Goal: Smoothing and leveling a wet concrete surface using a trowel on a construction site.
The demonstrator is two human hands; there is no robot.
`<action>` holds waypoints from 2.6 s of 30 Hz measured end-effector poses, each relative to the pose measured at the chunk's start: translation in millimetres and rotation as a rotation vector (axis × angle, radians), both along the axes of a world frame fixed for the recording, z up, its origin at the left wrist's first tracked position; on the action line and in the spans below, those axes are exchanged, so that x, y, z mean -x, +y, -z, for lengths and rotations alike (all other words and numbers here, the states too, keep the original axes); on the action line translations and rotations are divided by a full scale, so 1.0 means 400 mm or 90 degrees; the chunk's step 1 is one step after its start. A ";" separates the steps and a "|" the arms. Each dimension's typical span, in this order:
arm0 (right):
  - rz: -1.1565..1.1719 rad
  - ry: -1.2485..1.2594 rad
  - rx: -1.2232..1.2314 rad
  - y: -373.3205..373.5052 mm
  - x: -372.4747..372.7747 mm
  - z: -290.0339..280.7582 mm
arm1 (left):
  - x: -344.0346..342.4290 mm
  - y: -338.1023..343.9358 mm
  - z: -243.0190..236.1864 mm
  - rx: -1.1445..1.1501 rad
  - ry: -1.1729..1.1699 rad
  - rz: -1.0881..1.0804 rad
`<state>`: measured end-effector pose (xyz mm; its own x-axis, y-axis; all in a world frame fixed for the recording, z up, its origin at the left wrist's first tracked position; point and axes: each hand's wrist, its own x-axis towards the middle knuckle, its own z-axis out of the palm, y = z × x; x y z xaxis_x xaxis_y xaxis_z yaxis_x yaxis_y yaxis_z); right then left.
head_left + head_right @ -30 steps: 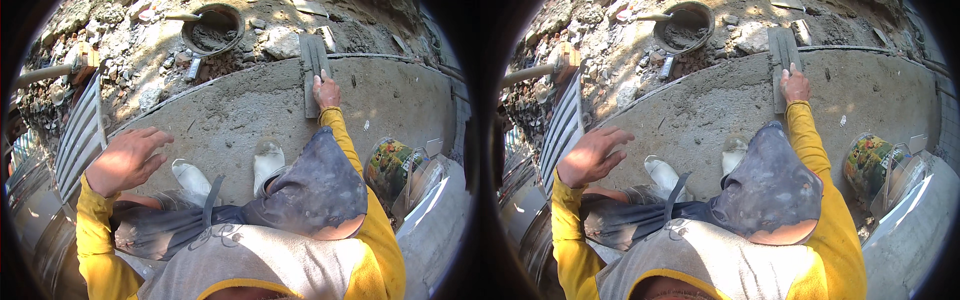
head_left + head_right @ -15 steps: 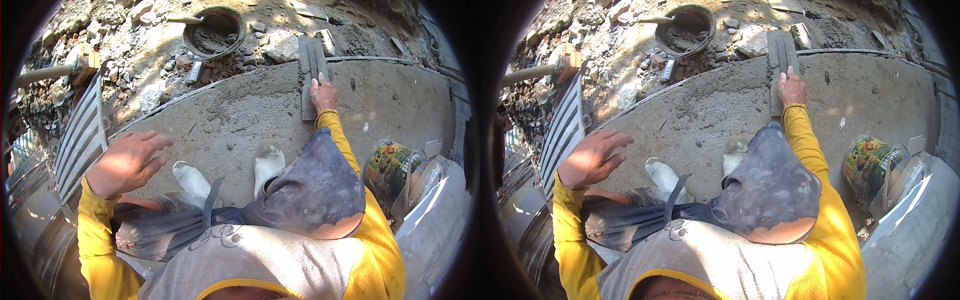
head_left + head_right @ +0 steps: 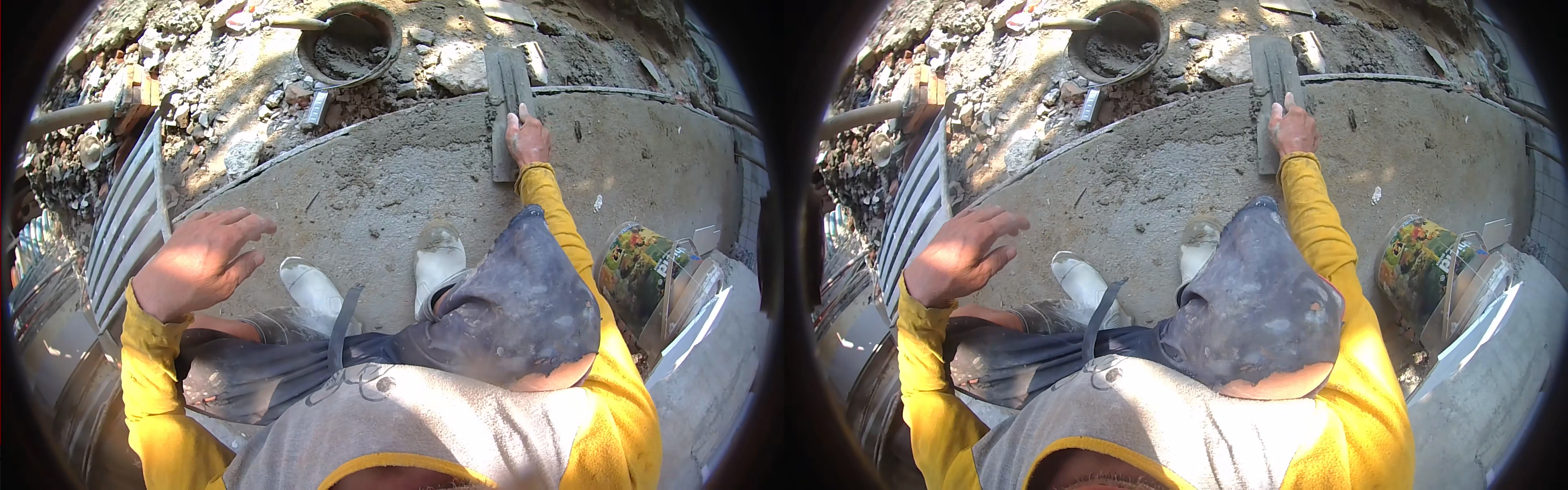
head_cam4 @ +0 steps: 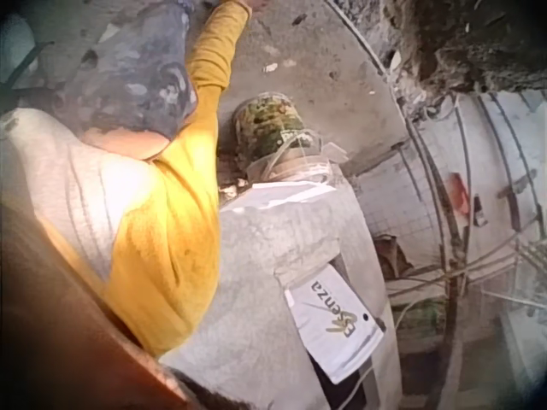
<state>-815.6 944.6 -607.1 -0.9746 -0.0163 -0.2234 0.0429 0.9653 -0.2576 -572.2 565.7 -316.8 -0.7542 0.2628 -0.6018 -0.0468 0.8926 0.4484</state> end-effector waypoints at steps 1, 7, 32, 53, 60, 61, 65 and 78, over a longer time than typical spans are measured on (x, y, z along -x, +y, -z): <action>-0.003 -0.015 -0.012 0.007 -0.027 0.006 | -0.002 0.000 0.000 0.001 0.000 -0.003; 0.009 0.017 0.016 0.017 0.014 0.001 | -0.002 -0.006 0.004 -0.015 0.017 -0.022; -0.018 -0.020 -0.012 -0.067 -0.039 -0.041 | 0.010 -0.027 -0.001 0.001 -0.059 -0.021; -0.087 -0.006 0.035 -0.095 -0.061 -0.025 | 0.035 -0.016 0.005 -0.030 -0.016 0.011; -0.057 -0.014 0.062 -0.087 -0.065 -0.018 | 0.021 -0.020 -0.001 -0.057 -0.001 -0.033; -0.074 -0.036 0.041 -0.110 -0.076 -0.035 | 0.026 -0.018 0.000 -0.045 -0.006 -0.027; -0.114 -0.043 0.057 -0.147 -0.097 -0.034 | 0.047 0.001 -0.009 -0.063 0.027 -0.011; -0.160 -0.105 0.091 -0.154 -0.104 -0.036 | 0.039 0.036 -0.017 -0.017 -0.026 0.002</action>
